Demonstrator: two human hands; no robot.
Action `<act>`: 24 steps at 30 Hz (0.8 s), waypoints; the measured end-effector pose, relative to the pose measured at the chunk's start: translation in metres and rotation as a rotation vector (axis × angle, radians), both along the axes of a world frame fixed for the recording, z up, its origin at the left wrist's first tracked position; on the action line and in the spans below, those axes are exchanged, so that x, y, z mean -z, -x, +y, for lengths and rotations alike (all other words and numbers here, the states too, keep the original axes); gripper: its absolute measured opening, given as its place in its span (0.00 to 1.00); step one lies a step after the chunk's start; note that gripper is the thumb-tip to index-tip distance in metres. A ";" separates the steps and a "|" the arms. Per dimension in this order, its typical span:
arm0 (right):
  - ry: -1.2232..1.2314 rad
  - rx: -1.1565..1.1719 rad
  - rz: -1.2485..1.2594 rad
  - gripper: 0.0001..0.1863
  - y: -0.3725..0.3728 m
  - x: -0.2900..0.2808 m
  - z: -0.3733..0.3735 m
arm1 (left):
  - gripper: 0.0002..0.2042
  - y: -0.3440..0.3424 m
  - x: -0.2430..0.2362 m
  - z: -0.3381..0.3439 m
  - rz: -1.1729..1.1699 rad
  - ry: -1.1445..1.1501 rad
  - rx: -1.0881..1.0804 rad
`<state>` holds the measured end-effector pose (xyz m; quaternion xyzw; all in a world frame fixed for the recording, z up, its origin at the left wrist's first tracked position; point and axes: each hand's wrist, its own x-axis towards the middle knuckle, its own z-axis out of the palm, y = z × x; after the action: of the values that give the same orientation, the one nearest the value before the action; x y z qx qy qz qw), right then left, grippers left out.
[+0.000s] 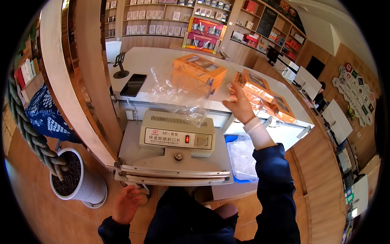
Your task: The person places orange product boxes into clear plastic bags and seals them using a heat sealing machine. The person handles the boxes one by one, aligns the bag opening on the machine, and presses the seal. The sealed packages are then stacked on the counter.
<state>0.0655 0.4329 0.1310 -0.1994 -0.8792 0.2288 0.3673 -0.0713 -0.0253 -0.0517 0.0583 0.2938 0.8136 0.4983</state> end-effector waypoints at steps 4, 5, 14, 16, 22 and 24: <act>-0.709 0.022 -0.119 0.38 0.061 -0.010 -0.037 | 0.16 -0.011 0.014 0.012 -0.095 -0.068 0.066; -0.789 0.052 -0.222 0.32 0.067 -0.007 -0.027 | 0.16 -0.015 0.016 0.016 -0.117 -0.087 0.085; -0.026 0.236 0.099 0.16 0.016 -0.146 0.068 | 0.15 -0.017 0.018 0.009 -0.051 -0.073 0.115; 0.335 0.093 0.328 0.16 -0.004 -0.184 0.011 | 0.15 -0.015 0.011 0.000 0.010 -0.073 0.084; 0.633 -0.165 0.396 0.14 -0.147 -0.195 -0.054 | 0.17 -0.045 -0.032 0.041 0.258 -0.243 0.229; 0.612 -0.151 0.354 0.18 -0.183 -0.160 -0.085 | 0.17 -0.058 -0.049 0.052 0.337 -0.299 0.299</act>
<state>0.2483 0.3483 0.2907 -0.1921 -0.7050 0.5389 0.4191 -0.0134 0.0265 -0.0027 0.3087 0.2372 0.7443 0.5426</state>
